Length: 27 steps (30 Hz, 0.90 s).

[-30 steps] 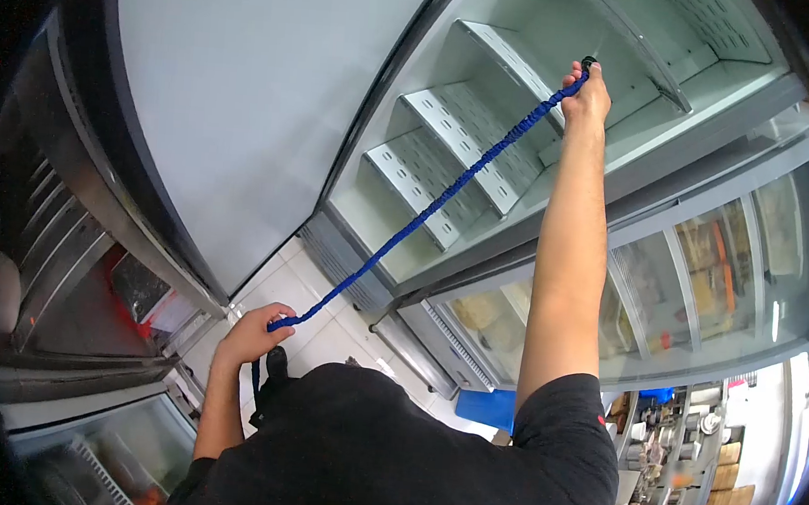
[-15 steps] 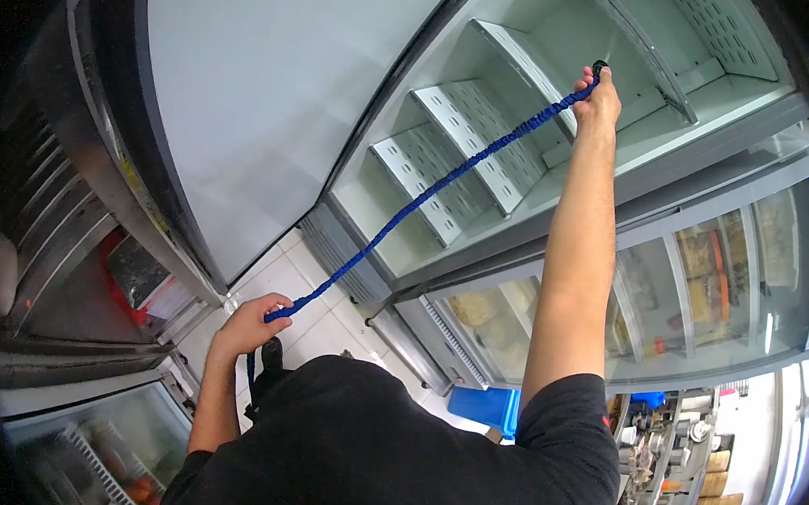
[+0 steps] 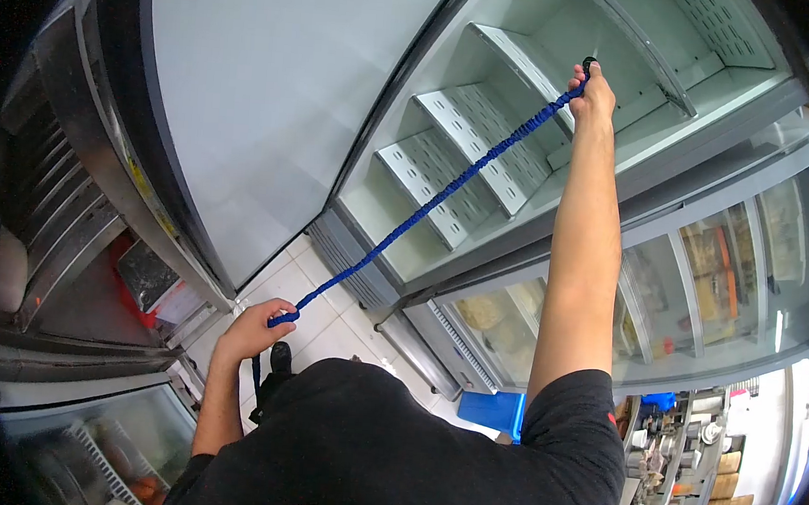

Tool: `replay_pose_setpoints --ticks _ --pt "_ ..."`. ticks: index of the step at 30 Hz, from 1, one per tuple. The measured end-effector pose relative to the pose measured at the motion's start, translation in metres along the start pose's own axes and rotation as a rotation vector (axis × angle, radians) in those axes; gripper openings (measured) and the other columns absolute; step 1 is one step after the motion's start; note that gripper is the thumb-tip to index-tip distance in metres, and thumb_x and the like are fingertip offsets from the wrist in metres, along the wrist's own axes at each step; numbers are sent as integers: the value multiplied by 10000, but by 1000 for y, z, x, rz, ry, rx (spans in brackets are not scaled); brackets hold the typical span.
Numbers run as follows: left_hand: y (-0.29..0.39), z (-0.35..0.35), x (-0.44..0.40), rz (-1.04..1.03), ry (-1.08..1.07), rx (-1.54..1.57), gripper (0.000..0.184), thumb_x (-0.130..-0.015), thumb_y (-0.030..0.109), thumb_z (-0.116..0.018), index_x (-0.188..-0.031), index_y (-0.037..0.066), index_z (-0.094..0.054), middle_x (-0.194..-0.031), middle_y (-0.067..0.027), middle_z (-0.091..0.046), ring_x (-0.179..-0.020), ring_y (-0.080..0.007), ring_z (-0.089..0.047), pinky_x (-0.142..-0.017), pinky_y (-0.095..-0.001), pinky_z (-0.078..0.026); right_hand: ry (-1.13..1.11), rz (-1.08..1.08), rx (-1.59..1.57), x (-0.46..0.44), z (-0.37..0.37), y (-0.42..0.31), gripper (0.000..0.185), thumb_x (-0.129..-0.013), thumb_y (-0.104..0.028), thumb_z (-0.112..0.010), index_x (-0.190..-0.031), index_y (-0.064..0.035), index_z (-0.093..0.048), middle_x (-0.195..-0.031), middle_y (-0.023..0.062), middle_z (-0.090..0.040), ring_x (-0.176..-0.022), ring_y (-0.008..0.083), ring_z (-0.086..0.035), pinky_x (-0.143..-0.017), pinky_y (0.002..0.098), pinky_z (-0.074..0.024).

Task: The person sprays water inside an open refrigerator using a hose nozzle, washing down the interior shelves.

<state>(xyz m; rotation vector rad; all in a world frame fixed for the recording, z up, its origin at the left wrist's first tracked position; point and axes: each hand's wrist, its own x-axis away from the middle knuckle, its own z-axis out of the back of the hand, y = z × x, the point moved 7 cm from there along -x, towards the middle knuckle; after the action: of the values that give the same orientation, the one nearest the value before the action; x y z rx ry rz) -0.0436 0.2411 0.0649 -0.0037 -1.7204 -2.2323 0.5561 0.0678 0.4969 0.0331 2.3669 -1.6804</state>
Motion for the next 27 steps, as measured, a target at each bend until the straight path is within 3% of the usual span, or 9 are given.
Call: replay_pose_setpoints --ticks 6,9,27 --pt "-5 -1 3 14 22 -7 355 -921 272 -765 -1209 84 -678 -1002 -127 -742 -911 -246 -705 -841 -368 -550 180 55 -108 1 14 -1 232 -1061 -189 -606 -1175 9 -571 -952 172 -689 -659 169 -603 -509 297 -502" --pt "-8 -1 6 36 25 -19 362 -922 271 -766 -1220 85 -677 -1016 -126 -745 -919 -254 -706 -846 -371 -550 195 60 -82 0 24 -7 220 -1052 -193 -626 -1180 -18 -585 -943 152 -688 -677 174 -610 -521 283 -514" --pt "5 -3 3 50 -11 -19 356 -928 253 -768 -1227 88 -669 -1013 -116 -743 -910 -221 -702 -848 -351 -553 53 19 8 -20 29 -19 194 -1059 -180 -607 -1172 -22 -590 -928 152 -691 -665 168 -618 -505 264 -506"
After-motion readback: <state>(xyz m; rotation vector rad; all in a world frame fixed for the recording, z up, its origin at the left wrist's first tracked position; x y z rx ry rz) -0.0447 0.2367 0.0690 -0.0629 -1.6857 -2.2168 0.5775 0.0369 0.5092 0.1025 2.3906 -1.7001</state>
